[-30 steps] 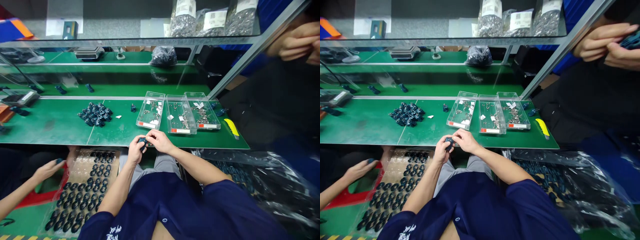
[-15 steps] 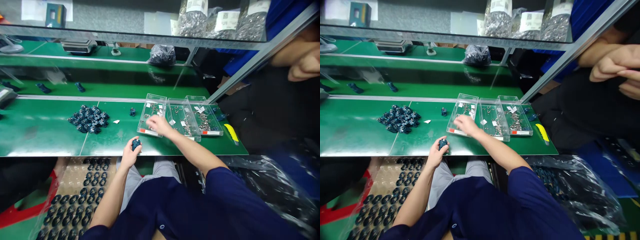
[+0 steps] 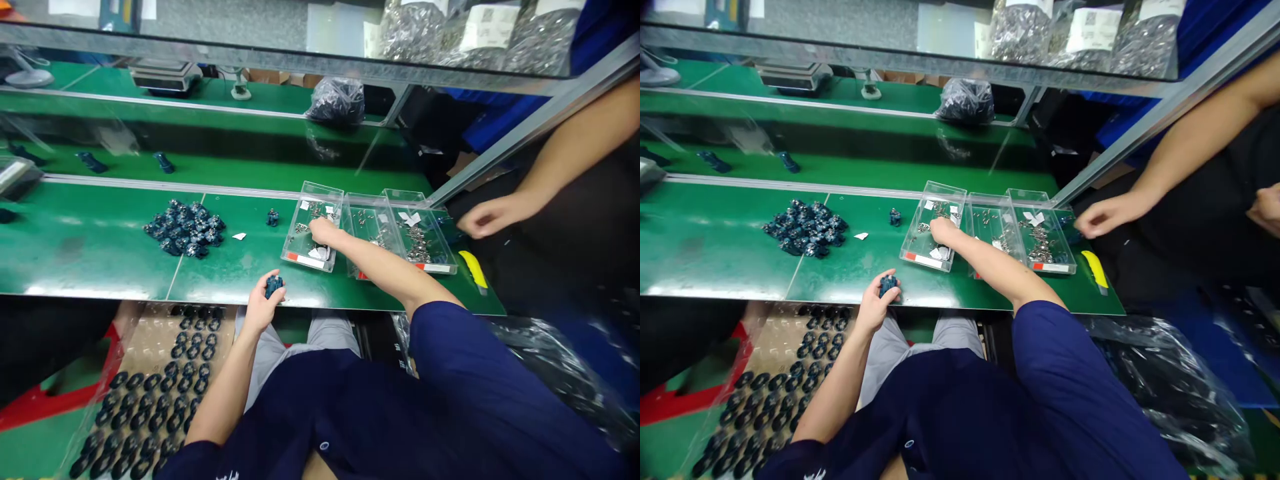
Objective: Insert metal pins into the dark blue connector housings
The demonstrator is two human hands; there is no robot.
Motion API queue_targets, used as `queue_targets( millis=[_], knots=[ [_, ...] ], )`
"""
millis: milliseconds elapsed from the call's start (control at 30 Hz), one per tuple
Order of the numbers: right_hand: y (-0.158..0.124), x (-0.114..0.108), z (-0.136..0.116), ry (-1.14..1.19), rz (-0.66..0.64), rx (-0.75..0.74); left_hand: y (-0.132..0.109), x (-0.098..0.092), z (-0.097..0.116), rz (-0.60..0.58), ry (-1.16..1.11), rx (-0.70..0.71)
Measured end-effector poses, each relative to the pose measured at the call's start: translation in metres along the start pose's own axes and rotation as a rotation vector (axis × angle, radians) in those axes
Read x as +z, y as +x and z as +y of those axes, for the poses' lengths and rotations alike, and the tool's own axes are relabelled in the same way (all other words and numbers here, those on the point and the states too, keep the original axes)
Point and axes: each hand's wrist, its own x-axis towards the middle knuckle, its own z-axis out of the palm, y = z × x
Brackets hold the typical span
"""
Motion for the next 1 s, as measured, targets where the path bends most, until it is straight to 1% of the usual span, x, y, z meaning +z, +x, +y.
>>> queue_targets(
  millis=[100, 133, 200, 267, 300, 333, 367, 433, 467, 500, 533, 567, 633, 667, 700, 767, 833, 867, 933, 1000],
  knots=[
    [-0.024, -0.011, 0.0, 0.088, 0.09, -0.043, -0.001, -0.001, 0.004, 0.002, -0.113, 0.047],
    [-0.036, -0.013, 0.0, 0.178, 0.113, -0.068, -0.002, -0.002, 0.007, 0.005, -0.142, 0.065],
    [-0.07, -0.012, -0.006, 0.509, 0.113, -0.109, -0.005, -0.001, 0.014, 0.007, -0.19, 0.097],
    [-0.109, -0.001, -0.017, 0.927, 0.058, -0.157, -0.01, 0.002, 0.023, -0.006, -0.241, 0.106],
    [-0.128, 0.008, -0.025, 1.1, 0.031, -0.193, -0.013, 0.005, 0.027, -0.019, -0.268, 0.099],
    [-0.146, 0.017, -0.035, 1.212, 0.025, -0.238, -0.017, 0.009, 0.031, -0.033, -0.297, 0.092],
    [-0.161, 0.028, -0.045, 1.277, 0.06, -0.284, -0.021, 0.013, 0.035, -0.047, -0.325, 0.087],
    [-0.184, 0.047, -0.063, 1.308, 0.225, -0.356, -0.03, 0.021, 0.042, -0.068, -0.38, 0.093],
    [-0.191, 0.055, -0.071, 1.307, 0.312, -0.377, -0.034, 0.025, 0.044, -0.074, -0.402, 0.104],
    [-0.196, 0.062, -0.077, 1.317, 0.366, -0.39, -0.038, 0.028, 0.046, -0.079, -0.418, 0.115],
    [-0.199, 0.067, -0.081, 1.353, 0.373, -0.4, -0.041, 0.03, 0.047, -0.088, -0.426, 0.12],
    [-0.201, 0.07, -0.083, 1.412, 0.335, -0.414, -0.044, 0.032, 0.048, -0.099, -0.428, 0.119],
    [-0.205, 0.073, -0.082, 1.52, 0.199, -0.453, -0.048, 0.032, 0.049, -0.123, -0.411, 0.102],
    [-0.206, 0.074, -0.08, 1.534, 0.147, -0.471, -0.05, 0.032, 0.049, -0.133, -0.395, 0.086],
    [-0.208, 0.074, -0.077, 1.511, 0.126, -0.485, -0.051, 0.032, 0.049, -0.136, -0.375, 0.069],
    [-0.211, 0.074, -0.071, 1.383, 0.166, -0.495, -0.054, 0.032, 0.048, -0.129, -0.33, 0.041],
    [-0.215, 0.072, -0.065, 1.241, 0.263, -0.476, -0.056, 0.033, 0.047, -0.12, -0.29, 0.027],
    [-0.217, 0.07, -0.062, 1.208, 0.307, -0.463, -0.057, 0.034, 0.046, -0.116, -0.268, 0.033],
    [-0.22, 0.064, -0.058, 1.254, 0.351, -0.443, -0.058, 0.035, 0.045, -0.103, -0.203, 0.064],
    [-0.224, 0.056, -0.055, 1.375, 0.335, -0.458, -0.058, 0.036, 0.044, -0.078, -0.098, 0.118]
  ],
)
